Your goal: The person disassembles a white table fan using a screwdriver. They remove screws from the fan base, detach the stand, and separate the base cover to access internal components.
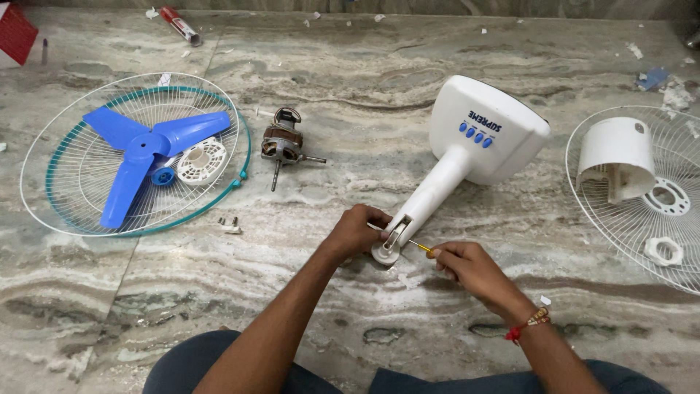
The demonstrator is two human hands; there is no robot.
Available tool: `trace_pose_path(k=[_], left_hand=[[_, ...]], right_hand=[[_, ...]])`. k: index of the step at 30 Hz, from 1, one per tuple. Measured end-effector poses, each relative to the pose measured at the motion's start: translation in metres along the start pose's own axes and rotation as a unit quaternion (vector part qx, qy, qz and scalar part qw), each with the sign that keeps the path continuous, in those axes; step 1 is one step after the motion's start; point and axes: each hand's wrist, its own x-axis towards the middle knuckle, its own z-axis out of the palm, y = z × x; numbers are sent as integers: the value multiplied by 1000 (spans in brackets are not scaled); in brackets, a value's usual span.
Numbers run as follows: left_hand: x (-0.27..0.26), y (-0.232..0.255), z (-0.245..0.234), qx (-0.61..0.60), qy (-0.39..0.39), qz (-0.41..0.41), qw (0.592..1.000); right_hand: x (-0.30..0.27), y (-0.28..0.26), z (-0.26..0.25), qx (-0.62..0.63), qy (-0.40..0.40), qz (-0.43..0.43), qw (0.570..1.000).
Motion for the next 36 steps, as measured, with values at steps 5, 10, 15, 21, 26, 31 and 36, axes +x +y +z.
trace_pose_path(k=[5,10,15,21,26,31,36], left_hand=[[3,-1,10,15,11,32,999],[4,-3,10,-20,4,3,1000],[3,-4,13,-8,17,34,999],[0,-5,15,-34,46,63,996],[1,-7,13,-58,40,42,997],[4,-10,15,-65,43,54,996],[7,-15,13,-22,52,55,997]], right_hand=[[8,9,-3,27,30,115,993],[4,5,-1,19,29,118,992],[1,-2,1,10,29,124,992],[-2,-5,7,141,-1,166,976],[6,-1,4,94,-18,138,986],[7,-1,-8,-80,5,132,988],[-9,-17,-30,-337,50,145,929]])
